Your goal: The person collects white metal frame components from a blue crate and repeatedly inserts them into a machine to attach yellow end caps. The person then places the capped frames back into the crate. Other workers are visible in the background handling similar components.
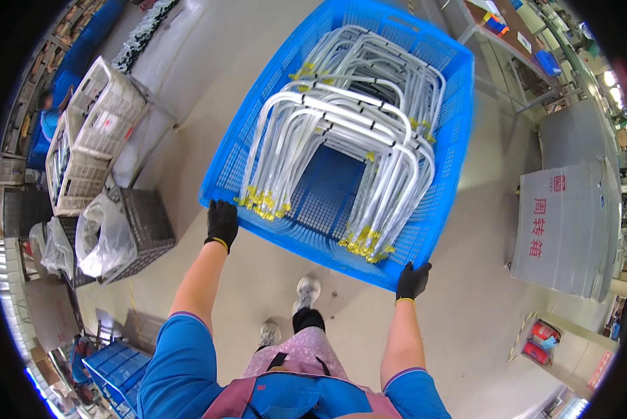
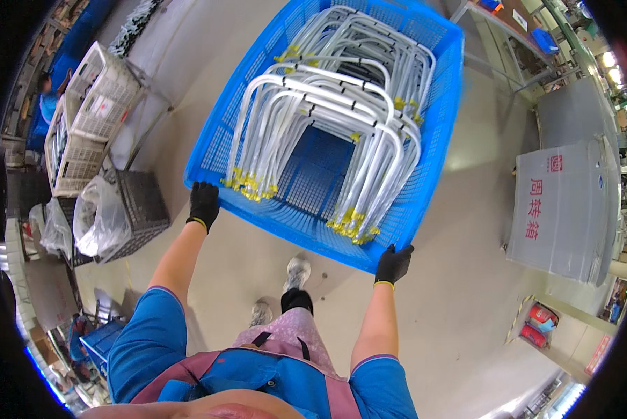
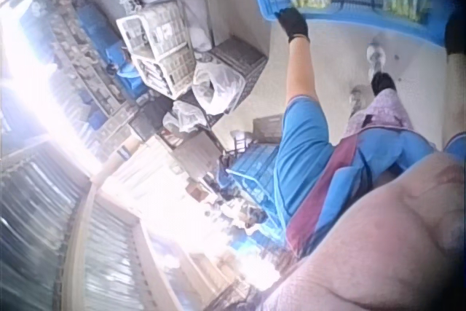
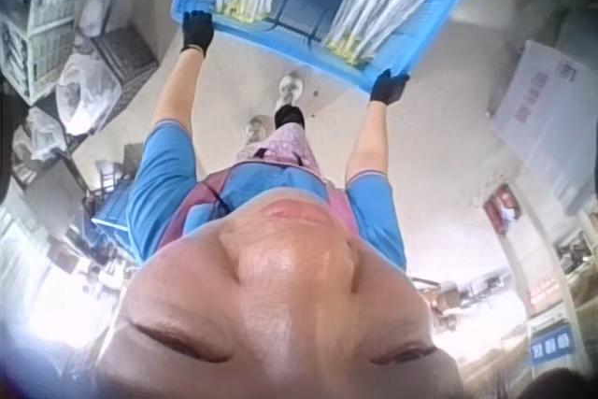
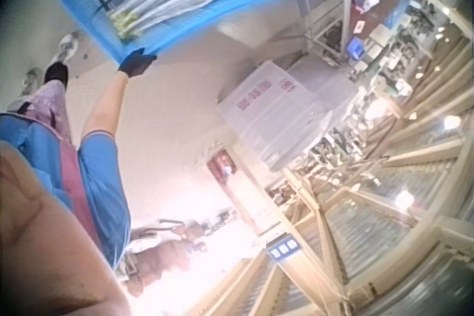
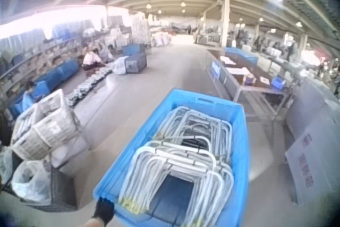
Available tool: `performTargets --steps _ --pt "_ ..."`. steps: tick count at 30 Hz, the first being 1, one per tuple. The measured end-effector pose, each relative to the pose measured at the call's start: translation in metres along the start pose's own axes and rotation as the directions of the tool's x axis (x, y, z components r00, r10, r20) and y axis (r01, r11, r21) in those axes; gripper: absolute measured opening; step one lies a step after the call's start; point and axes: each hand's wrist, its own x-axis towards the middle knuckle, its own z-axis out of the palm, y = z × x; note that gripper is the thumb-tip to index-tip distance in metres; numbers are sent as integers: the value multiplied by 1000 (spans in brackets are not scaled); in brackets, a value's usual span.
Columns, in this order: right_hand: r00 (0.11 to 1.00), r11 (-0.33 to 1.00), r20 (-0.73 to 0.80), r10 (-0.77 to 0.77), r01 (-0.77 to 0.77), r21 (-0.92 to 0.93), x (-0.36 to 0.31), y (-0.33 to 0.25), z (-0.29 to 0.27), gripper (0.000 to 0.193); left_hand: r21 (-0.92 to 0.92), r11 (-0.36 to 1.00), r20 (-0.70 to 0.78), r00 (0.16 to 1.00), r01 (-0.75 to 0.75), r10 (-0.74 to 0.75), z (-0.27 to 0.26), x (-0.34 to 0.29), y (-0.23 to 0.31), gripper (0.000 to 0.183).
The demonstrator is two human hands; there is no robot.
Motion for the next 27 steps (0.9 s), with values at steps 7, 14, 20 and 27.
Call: performTargets --steps 7,14,20,27 --pt "996 997 89 -8 14 -70 42 -7 12 37 167 985 234 972 -37 -3 8 30 13 15" --pt "994 987 110 -3 21 -158 75 -11 19 40 76 970 612 779 -231 138 -16 74 17 21" --pt "995 984 104 -6 24 -176 77 -5 57 65 -303 869 621 610 -392 492 7 106 -15 39" --pt "994 983 96 47 -28 -182 61 -33 80 53 -421 775 540 556 -472 632 42 129 -42 43"
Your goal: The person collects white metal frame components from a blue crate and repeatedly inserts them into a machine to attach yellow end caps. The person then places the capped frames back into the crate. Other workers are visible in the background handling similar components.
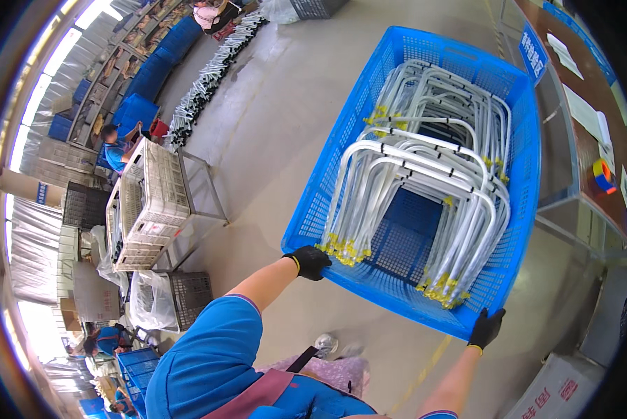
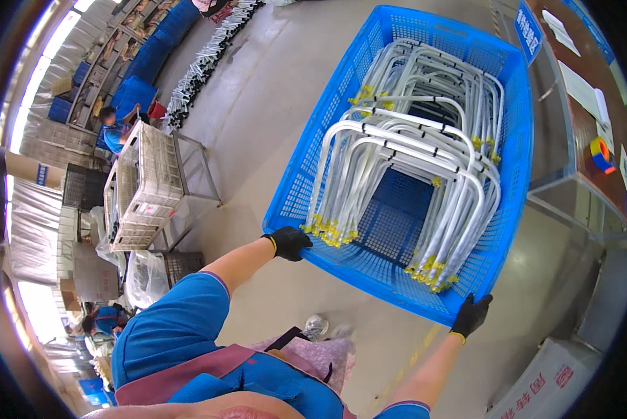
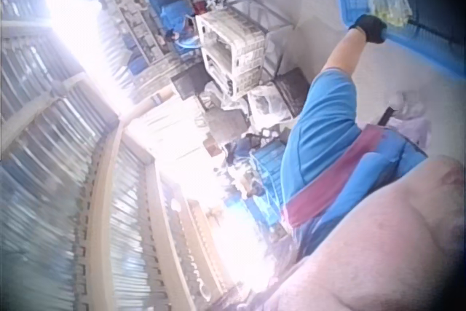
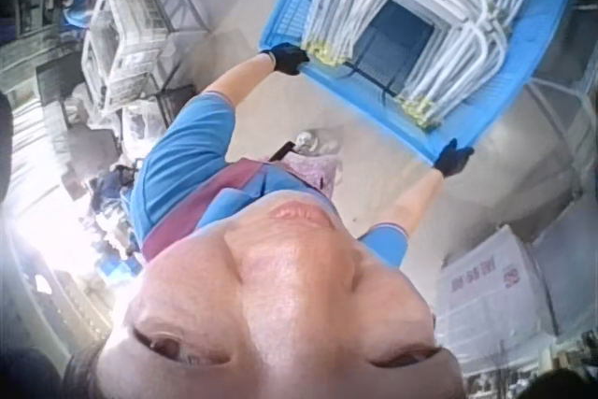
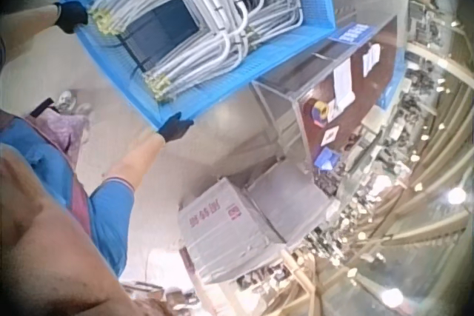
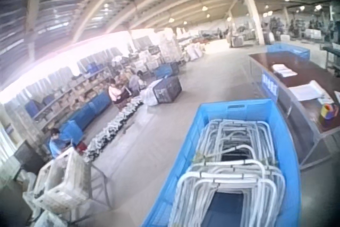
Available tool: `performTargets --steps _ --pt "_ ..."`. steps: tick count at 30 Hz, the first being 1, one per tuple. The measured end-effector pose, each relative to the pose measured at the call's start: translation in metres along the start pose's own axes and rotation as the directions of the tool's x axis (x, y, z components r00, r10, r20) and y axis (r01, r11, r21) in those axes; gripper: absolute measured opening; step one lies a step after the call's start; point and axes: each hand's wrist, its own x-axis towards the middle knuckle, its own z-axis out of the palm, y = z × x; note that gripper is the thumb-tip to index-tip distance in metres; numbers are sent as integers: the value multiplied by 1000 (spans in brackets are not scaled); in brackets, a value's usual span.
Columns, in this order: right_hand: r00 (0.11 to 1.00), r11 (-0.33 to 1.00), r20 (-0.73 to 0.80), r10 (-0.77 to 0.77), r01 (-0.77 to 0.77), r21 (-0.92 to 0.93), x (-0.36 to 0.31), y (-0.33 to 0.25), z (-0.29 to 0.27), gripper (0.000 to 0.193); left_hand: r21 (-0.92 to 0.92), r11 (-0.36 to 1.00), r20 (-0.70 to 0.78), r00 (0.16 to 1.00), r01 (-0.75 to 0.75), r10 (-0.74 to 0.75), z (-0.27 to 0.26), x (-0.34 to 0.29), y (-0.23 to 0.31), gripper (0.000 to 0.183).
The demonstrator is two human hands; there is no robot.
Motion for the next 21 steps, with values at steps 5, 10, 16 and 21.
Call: performTargets --steps 5,10,16,21 --pt "1000 1000 23 -3 3 -9 1 -19 -10 44 -9 1000 17 1000 10 -9 -7 7 -8 41" --pt "998 1000 61 23 -22 -11 10 -36 -2 39 -9 1000 -8 1000 5 -5 -12 20 -21 39" --pt "1000 998 17 -6 7 -62 13 -39 15 49 4 999 -28 999 -35 35 -12 38 -42 35" --pt "997 994 69 28 -20 -110 15 -40 31 50 0 998 27 997 -68 68 -17 50 -56 30"
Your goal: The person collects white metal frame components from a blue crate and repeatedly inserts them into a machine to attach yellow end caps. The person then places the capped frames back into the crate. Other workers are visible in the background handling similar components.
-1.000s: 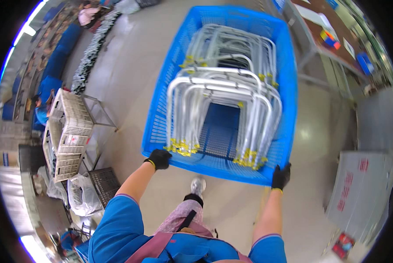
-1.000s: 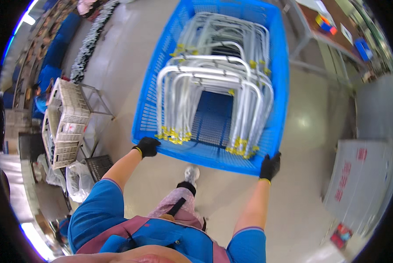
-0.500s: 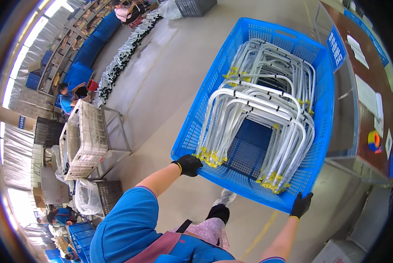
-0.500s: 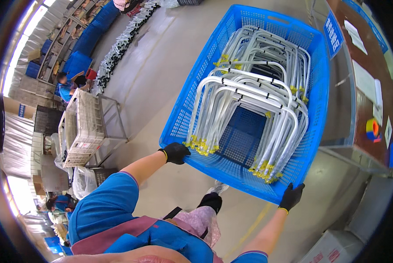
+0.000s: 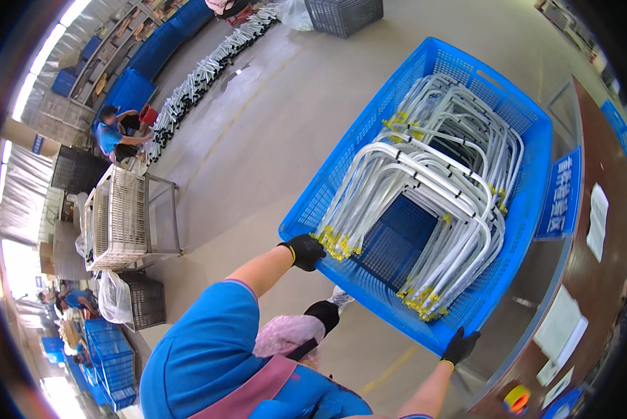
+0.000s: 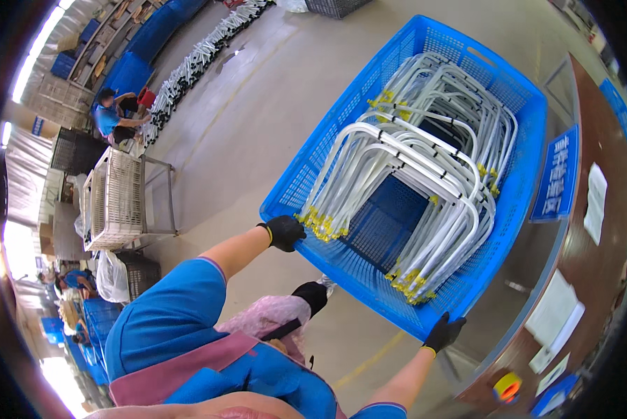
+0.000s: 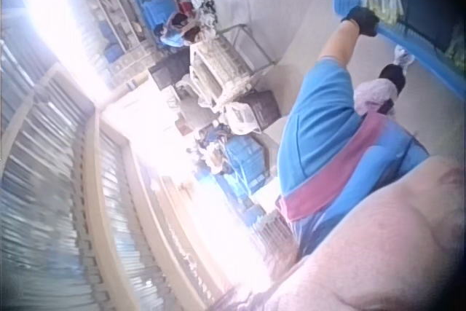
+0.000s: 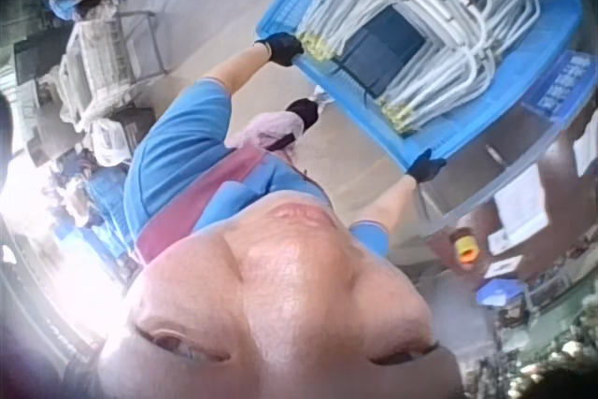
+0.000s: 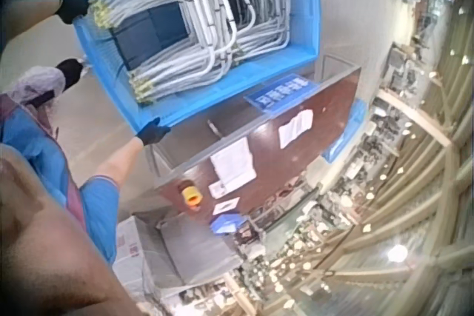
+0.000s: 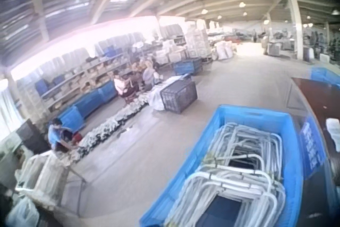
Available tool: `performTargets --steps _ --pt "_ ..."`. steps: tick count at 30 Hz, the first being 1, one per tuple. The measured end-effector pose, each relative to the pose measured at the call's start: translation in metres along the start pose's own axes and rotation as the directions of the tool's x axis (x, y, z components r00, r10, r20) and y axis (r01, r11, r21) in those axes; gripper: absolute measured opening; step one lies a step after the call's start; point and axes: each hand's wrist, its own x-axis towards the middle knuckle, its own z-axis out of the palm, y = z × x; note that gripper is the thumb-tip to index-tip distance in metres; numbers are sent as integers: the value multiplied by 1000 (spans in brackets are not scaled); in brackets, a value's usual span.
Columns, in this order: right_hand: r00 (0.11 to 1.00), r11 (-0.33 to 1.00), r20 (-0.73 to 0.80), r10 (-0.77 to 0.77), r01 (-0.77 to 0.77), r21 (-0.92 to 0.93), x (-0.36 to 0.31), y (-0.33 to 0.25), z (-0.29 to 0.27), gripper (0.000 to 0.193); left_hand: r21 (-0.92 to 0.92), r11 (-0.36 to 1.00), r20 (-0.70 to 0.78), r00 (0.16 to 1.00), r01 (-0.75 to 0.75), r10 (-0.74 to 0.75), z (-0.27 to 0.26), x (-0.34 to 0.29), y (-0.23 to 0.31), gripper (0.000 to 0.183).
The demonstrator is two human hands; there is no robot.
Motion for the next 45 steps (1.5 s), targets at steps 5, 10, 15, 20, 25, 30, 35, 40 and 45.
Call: performTargets --steps 5,10,15,20,25,30,35,40,45 --pt "999 1000 36 18 -18 8 9 -8 16 59 -15 1000 -7 1000 28 -28 -4 15 -13 29" --pt "996 996 -7 89 -89 -13 9 -5 23 66 30 998 -23 999 -47 48 -16 15 -27 26" --pt "995 998 -83 46 -42 54 66 -63 26 71 63 995 -56 996 80 -76 -80 49 -70 21" --pt "993 1000 -115 4 -5 -14 160 -211 -23 49 -231 960 7 987 158 -160 -197 112 -150 27" --pt "979 999 -200 -47 48 -1 220 -329 -56 44 47 996 -122 990 74 -67 -295 131 -214 22" --pt "993 999 -109 -34 38 31 248 -345 -71 45 -3 998 -155 986 69 -69 -310 139 -220 25" --pt "996 999 -85 -25 28 33 262 -356 -76 47 -13 997 -114 991 76 -76 -319 144 -219 32" --pt "999 1000 -43 -19 19 8 263 -352 -89 45 -21 994 -40 994 103 -103 -335 137 -204 31" --pt "994 997 -69 -82 80 -20 281 -358 -96 42 37 993 -40 993 109 -107 -355 141 -201 26"
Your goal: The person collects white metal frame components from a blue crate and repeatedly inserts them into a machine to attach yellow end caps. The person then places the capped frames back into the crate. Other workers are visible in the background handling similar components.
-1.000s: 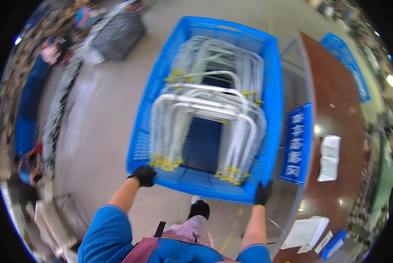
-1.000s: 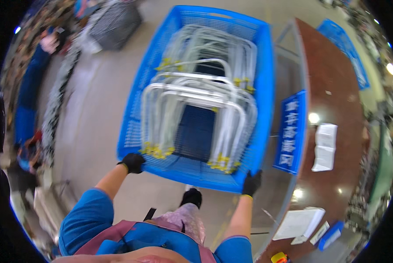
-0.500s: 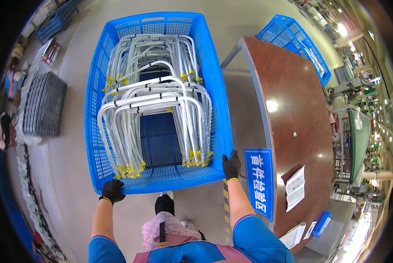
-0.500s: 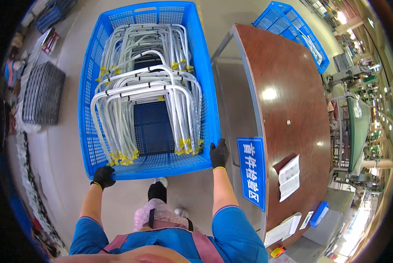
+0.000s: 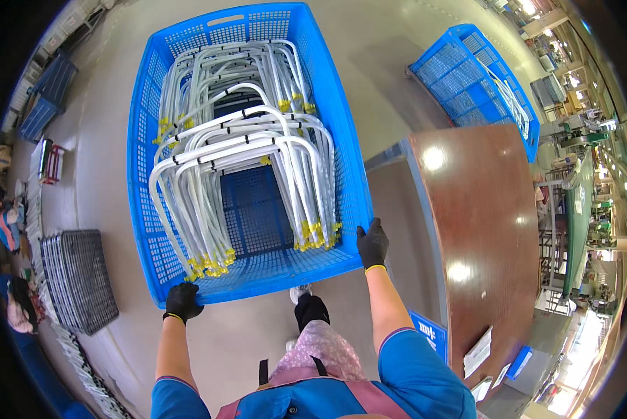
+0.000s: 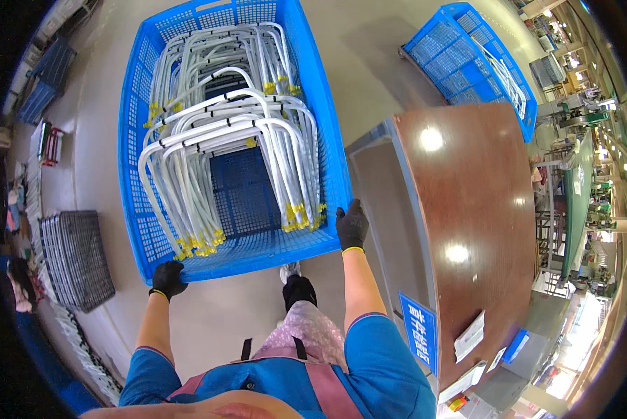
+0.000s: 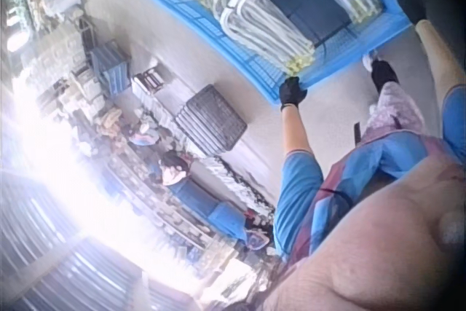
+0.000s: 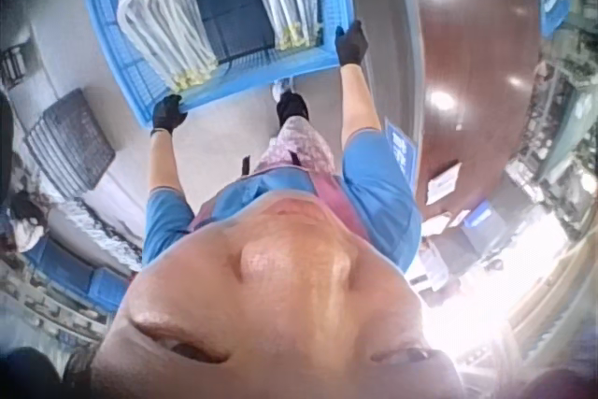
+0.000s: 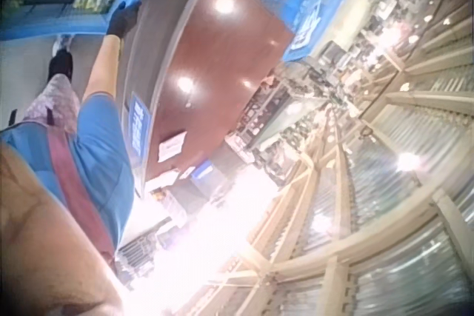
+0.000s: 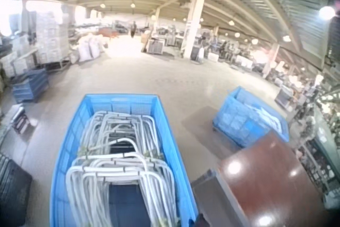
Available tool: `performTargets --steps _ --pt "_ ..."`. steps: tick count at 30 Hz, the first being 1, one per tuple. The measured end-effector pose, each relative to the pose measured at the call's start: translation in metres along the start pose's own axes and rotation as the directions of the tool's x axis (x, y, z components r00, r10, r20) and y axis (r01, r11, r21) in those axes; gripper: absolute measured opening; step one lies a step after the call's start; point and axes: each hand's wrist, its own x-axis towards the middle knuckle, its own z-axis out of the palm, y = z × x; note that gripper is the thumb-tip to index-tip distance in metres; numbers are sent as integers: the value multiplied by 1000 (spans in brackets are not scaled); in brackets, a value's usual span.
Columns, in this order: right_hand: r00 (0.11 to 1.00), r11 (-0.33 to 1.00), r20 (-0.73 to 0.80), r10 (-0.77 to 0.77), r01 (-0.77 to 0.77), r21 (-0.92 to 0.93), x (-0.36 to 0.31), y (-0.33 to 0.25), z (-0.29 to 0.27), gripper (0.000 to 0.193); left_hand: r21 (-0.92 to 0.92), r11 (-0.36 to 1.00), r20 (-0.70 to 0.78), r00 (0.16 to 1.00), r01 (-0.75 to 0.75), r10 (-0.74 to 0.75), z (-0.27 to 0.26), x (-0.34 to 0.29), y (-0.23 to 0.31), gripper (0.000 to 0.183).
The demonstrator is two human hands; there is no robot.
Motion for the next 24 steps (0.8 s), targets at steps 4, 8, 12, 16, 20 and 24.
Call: performTargets --steps 4,8,12,16,20,24 --pt "995 999 85 50 -50 2 6 -5 -7 40 15 999 11 1000 28 -28 -5 -1 9 27" --pt "993 998 104 47 -51 33 12 -4 -13 38 -29 997 39 996 77 -76 -10 2 12 29" --pt "996 1000 86 -7 7 9 14 -1 -16 34 -53 998 -100 994 41 -46 -10 -5 9 31" --pt "994 1000 108 5 -5 0 17 -3 -18 34 -42 999 -117 993 16 -21 -8 -4 7 28" --pt "986 999 158 44 -49 24 20 -4 -19 34 -94 995 -71 996 42 -49 -8 2 7 30" --pt "987 998 154 56 -57 4 19 -1 -17 33 -39 999 -120 993 -23 19 -3 0 5 31"
